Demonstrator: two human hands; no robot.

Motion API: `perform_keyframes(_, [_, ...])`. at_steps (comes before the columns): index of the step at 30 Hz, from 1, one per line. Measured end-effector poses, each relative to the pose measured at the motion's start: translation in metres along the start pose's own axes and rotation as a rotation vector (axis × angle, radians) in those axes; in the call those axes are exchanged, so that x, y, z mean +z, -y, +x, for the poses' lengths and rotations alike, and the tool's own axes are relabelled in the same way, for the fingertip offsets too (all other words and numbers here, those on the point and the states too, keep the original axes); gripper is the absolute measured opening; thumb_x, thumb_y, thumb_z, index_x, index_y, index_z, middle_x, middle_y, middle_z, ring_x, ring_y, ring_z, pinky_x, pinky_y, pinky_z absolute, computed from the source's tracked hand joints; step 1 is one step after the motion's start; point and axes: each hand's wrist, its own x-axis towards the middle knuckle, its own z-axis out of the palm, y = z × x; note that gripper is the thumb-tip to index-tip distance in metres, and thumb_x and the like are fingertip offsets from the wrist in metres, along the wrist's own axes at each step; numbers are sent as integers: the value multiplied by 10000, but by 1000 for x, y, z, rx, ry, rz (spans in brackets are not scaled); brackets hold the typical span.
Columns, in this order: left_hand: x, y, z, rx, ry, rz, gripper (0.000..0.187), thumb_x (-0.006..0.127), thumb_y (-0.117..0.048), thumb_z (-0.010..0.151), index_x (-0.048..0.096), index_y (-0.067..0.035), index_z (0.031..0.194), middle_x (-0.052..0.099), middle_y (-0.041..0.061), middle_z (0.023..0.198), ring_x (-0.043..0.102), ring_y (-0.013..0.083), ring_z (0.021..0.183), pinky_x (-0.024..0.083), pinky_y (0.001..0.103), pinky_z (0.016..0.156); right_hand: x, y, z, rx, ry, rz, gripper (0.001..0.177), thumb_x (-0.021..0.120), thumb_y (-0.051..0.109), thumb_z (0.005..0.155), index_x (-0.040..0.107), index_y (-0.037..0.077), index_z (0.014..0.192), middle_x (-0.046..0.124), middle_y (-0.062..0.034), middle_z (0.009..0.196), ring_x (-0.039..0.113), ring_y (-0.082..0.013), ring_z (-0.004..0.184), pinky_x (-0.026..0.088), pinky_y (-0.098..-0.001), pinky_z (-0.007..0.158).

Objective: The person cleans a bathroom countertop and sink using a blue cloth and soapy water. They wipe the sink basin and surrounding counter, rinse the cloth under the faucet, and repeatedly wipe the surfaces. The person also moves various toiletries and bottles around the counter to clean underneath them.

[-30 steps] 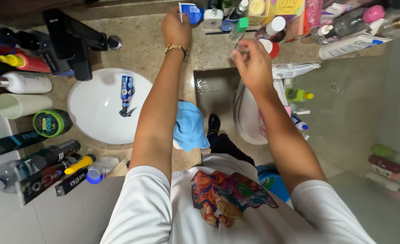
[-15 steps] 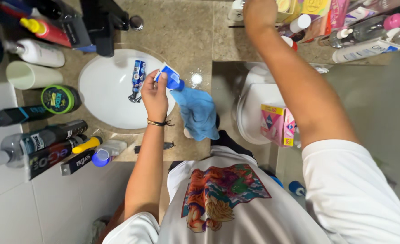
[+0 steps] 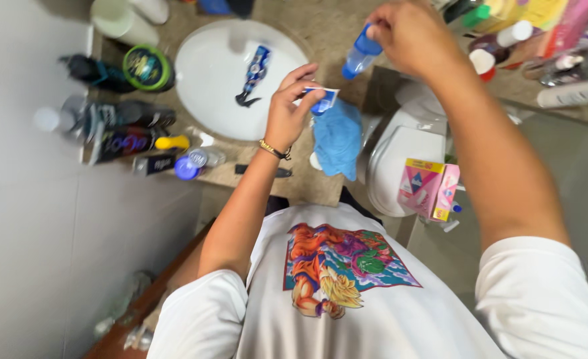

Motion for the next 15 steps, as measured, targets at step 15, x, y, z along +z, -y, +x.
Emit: perform_keyframes(15, [-94, -28, -115, -250, -360, -445, 276, 644, -274, 1058, 702, -7, 1094, 730, 17, 951, 653, 51, 809, 551, 229, 729, 163, 166, -50, 362, 331, 1380, 400, 492, 363, 1103, 517, 93, 1397, 652, -20, 1244, 688, -148, 1111, 621, -379, 927])
